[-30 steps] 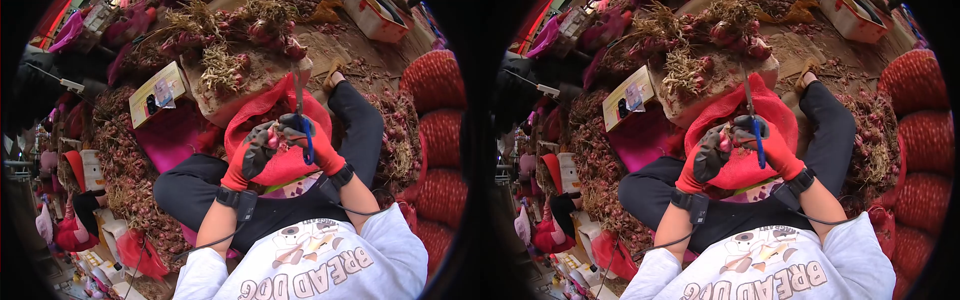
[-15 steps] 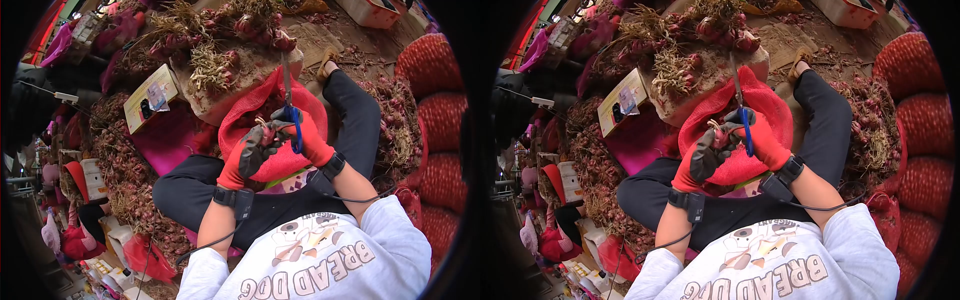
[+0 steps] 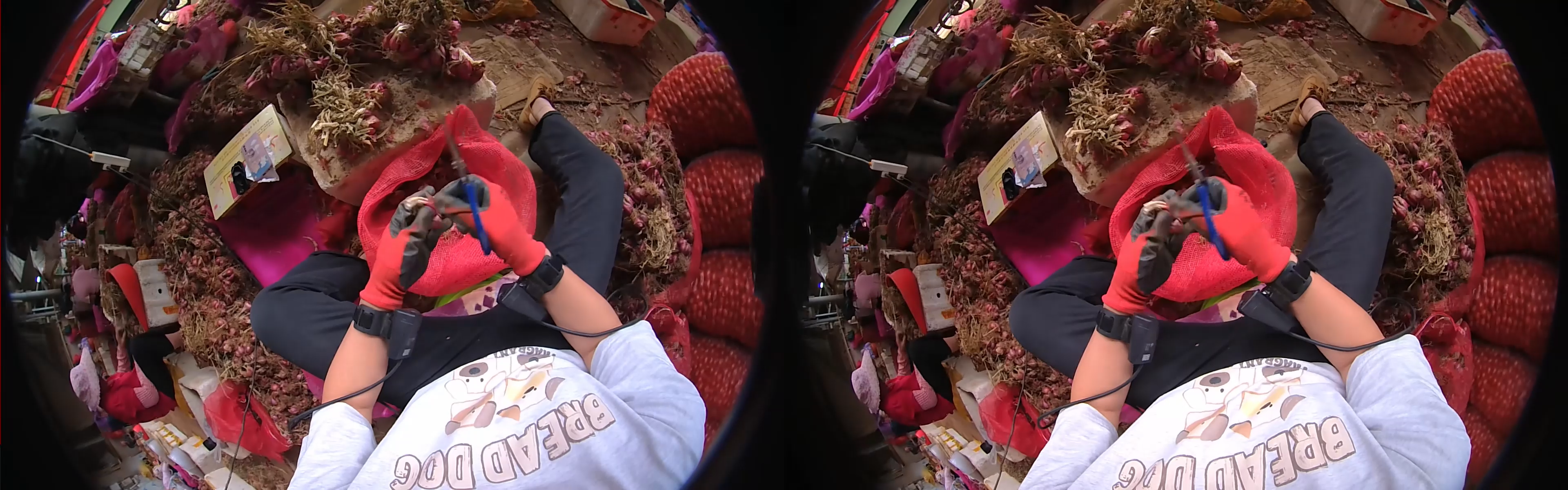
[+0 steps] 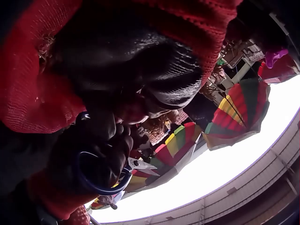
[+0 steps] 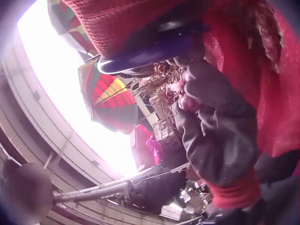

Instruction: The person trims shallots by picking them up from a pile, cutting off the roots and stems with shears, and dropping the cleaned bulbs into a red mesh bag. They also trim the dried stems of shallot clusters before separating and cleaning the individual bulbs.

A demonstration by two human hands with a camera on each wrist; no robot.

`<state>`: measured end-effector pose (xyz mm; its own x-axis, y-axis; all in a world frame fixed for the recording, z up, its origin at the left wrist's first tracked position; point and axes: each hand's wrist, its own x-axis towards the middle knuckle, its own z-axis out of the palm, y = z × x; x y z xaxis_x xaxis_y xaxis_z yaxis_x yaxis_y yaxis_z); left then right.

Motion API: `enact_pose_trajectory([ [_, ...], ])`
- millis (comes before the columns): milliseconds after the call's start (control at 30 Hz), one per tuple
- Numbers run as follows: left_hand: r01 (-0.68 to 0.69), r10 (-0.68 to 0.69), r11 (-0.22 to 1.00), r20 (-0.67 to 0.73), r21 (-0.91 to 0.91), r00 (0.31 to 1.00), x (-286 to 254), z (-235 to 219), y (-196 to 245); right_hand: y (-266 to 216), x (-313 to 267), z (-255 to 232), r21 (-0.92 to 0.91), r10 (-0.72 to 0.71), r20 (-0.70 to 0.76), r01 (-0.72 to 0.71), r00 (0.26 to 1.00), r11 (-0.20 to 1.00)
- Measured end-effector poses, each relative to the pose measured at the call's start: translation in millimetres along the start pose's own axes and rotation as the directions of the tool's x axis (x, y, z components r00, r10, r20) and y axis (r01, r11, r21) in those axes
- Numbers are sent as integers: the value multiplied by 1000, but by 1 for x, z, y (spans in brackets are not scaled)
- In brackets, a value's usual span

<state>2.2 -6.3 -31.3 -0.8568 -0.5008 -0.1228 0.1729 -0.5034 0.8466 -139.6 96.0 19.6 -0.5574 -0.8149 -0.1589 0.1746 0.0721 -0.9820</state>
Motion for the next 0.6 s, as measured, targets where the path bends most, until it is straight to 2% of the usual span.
enact_pose_trajectory([
  [33,28,-28,999,-23,-21,999,0,4,2,3,0,1,-131,-90,28,93,996,987],
  [67,54,-56,998,-48,-43,997,0,7,3,2,1,0,-207,-81,52,90,995,974],
  [100,-5,9,998,-57,68,998,1,8,-1,-1,2,0,-281,-68,77,87,995,956],
  [133,-8,11,999,-57,39,998,0,7,-1,-3,3,0,-354,-53,103,86,993,931],
  [200,-16,15,1000,-59,-18,998,-3,5,1,5,2,5,-303,-153,74,168,985,938],
  [233,-94,101,984,-40,153,994,-2,1,-1,8,2,6,-279,-203,56,211,978,937],
  [267,-170,181,933,-5,317,984,0,-6,-6,7,3,6,-121,-69,10,70,998,990],
  [333,-189,191,970,4,152,982,2,-4,1,6,4,4,208,220,-7,-213,976,955],
  [367,-125,126,976,-8,-179,992,4,-4,9,24,10,1,452,286,-61,-229,956,862],
  [400,-55,64,870,1,-491,998,5,2,21,29,12,-4,455,310,-61,-250,949,855],
  [433,-123,61,838,-132,-532,989,1,12,29,31,14,-10,457,333,-61,-270,941,847],
  [467,-99,36,803,-117,-588,992,3,9,30,32,16,-17,460,354,-64,-288,933,840],
  [500,-72,8,763,-101,-643,995,4,5,30,32,12,-21,272,229,-70,-203,971,941],
  [533,-44,-21,718,-84,-694,996,4,1,29,33,10,-21,219,142,-62,-125,988,968],
  [600,-44,-13,740,-79,-671,997,5,-1,23,28,8,-19,119,-35,-33,39,999,992],
])
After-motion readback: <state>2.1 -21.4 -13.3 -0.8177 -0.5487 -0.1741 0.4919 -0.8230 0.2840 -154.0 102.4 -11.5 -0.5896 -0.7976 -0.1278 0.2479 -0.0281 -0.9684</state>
